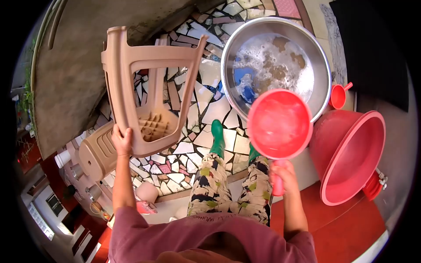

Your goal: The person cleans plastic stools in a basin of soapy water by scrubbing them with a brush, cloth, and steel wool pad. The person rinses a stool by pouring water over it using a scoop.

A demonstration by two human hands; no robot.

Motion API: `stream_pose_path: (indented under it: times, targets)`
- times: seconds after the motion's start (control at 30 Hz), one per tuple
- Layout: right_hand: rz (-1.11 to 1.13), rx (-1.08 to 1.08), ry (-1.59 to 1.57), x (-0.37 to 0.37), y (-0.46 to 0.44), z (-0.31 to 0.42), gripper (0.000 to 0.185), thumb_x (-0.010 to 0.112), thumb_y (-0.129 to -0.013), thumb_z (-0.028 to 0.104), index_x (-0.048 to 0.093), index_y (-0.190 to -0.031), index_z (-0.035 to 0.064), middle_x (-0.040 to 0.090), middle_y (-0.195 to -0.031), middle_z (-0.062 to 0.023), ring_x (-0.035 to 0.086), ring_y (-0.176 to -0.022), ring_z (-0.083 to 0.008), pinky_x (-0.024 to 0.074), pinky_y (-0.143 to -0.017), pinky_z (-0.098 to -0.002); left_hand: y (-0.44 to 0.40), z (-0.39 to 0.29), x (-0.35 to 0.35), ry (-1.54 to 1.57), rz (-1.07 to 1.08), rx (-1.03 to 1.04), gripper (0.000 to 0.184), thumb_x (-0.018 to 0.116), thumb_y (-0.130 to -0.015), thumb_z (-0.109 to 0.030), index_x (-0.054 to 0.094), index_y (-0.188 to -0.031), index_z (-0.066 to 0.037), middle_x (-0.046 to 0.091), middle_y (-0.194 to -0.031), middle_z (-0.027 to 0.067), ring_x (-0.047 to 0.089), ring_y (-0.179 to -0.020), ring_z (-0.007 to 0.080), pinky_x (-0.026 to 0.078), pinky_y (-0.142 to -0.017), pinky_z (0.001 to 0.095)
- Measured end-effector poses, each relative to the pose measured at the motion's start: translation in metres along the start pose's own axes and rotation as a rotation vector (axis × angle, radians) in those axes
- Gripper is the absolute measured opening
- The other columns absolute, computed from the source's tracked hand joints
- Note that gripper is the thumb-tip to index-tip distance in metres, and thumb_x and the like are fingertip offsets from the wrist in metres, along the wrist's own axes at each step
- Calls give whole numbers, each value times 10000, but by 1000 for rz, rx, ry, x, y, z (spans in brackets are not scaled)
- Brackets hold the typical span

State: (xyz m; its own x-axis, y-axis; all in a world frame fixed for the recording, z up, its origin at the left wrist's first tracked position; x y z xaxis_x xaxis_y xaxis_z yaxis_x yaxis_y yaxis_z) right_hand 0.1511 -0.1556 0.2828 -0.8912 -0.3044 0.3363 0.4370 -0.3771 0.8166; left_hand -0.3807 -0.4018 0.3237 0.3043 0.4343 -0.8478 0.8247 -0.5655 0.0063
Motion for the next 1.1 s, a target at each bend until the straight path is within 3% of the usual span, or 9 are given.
stream_pose_path:
  times: [0.13, 0.3, 0.47, 0.53, 0.6, 0.73, 0.83, 0.93, 1.1]
  targets:
    - [116, 95, 436, 101, -37, 8, 191, 633, -838, 114, 543, -967, 5, 554, -650, -38, 539, -479, -128, 455, -444, -264, -14, -10, 62, 162, -84, -23, 451, 781, -715, -349, 570, -929, -14, 646, -799, 174, 630, -713, 278, 505, -683, 371]
    - [162, 146, 478, 184, -97, -8, 253, 659, -841, 111, 528, -1033, 9, 575, -730, -34, 554, -509, -121, 488, -487, -277, -50, -20, 134, 172, -87, -2, 563, 802, -659, -469, 572, -924, -29, 660, -793, 195, 651, -721, 351, 510, -649, 409]
    - [23, 104, 462, 170, -125, -15, 221, 653, -846, 109, 533, -1004, 12, 566, -707, -33, 561, -522, -125, 490, -488, -273, -74, -22, 132, 78, -71, -10, 582, 809, -654, -474, 571, -936, -24, 661, -782, 183, 651, -703, 326, 510, -647, 402]
    - [-95, 101, 455, 142, -126, -13, 203, 637, -843, 98, 533, -997, 14, 568, -690, -41, 556, -515, -114, 481, -472, -254, -76, 0, 133, 169, 63, -143, 566, 817, -657, -455, 578, -933, -22, 666, -784, 174, 654, -700, 309, 511, -647, 398]
    - [-149, 130, 493, 128, -128, -12, 196, 635, -843, 92, 527, -988, 14, 565, -689, -41, 551, -501, -111, 477, -457, -253, -73, 9, 120, 228, -35, 11, 538, 825, -666, -435, 580, -906, -19, 656, -763, 148, 636, -667, 255, 511, -640, 366]
    - [-178, 118, 522, 127, -125, -10, 233, 618, -846, 66, 528, -1052, 6, 561, -697, -33, 546, -493, -110, 476, -454, -255, -67, 30, 102, 250, -3, -62, 462, 815, -711, -350, 577, -903, -4, 653, -769, 115, 598, -657, 184, 495, -636, 323]
    - [-54, 151, 646, 143, -130, -31, 421, 651, -839, 115, 501, -1225, 41, 597, -773, -59, 588, -534, -119, 501, -460, -268, -65, 48, 99, 285, -4, -127, 387, 791, -755, -288, 591, -900, 10, 672, -819, 94, 597, -702, 151, 495, -665, 301]
    - [94, 159, 709, 179, -137, -37, 401, 663, -838, 137, 517, -1190, 10, 606, -810, -71, 595, -547, -122, 508, -497, -276, -68, 36, 98, 304, -59, -116, 392, 787, -764, -301, 605, -916, 12, 683, -837, 104, 614, -728, 164, 502, -701, 313]
    - [54, 96, 684, 179, -155, -37, 405, 666, -841, 137, 517, -1192, 4, 608, -824, -72, 595, -557, -123, 507, -508, -277, -81, 30, 100, 139, -68, -130, 462, 781, -760, -390, 613, -889, 20, 685, -823, 138, 634, -721, 205, 500, -700, 337]
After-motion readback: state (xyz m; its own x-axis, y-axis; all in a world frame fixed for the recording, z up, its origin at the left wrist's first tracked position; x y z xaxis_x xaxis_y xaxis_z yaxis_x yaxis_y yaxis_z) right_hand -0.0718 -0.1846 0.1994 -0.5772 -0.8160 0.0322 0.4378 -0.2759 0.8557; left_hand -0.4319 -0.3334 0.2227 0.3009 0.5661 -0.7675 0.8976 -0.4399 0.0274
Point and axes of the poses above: each hand's wrist, its own y-axis away from the middle knuckle, its own x-axis out of the palm, z = x × y, the point moved 9 cm from there along -y, towards the middle knuckle
